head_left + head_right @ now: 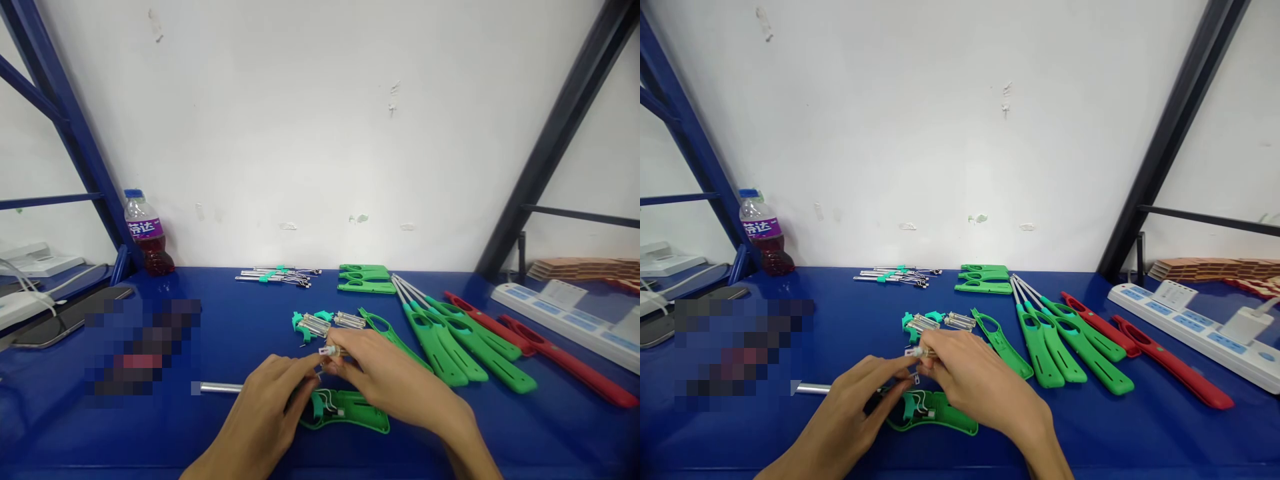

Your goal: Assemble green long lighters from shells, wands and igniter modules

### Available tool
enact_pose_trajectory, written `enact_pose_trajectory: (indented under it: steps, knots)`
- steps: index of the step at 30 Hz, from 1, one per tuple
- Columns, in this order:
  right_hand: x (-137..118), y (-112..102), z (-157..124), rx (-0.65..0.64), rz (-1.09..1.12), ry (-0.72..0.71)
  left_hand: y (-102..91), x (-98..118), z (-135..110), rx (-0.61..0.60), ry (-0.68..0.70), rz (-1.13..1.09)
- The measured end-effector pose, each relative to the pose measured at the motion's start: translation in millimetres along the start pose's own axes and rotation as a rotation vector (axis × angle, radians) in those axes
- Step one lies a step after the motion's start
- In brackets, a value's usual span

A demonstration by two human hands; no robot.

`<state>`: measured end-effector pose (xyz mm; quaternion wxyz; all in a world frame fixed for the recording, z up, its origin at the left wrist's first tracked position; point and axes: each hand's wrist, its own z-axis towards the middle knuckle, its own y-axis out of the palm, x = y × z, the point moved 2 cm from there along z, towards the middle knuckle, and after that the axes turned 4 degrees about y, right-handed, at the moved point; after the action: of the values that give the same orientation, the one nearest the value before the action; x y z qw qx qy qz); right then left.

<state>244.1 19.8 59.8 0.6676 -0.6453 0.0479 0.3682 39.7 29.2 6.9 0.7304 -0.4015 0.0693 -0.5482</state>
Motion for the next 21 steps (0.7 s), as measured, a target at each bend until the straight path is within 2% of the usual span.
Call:
enact_pose_trajectory:
  steps: [4, 9, 13, 21]
  knots:
    - [-2, -4, -5, 0.045, -0.019, 0.100, -2.2, -2, 1, 0.077, 0.010, 0.016]
    - [5, -6, -9, 0.007, 0.088, 0.185, -4.2, -1, 3, 0.115, -0.049, 0.013]
    - [9, -7, -6, 0.037, 0.048, 0.122, -5.6, 1, 6, 0.121, -0.072, -0.007]
    - [1, -13, -3, 0.015, 0.037, 0.040, -7.4, 1, 5, 0.155, -0.102, -0.042]
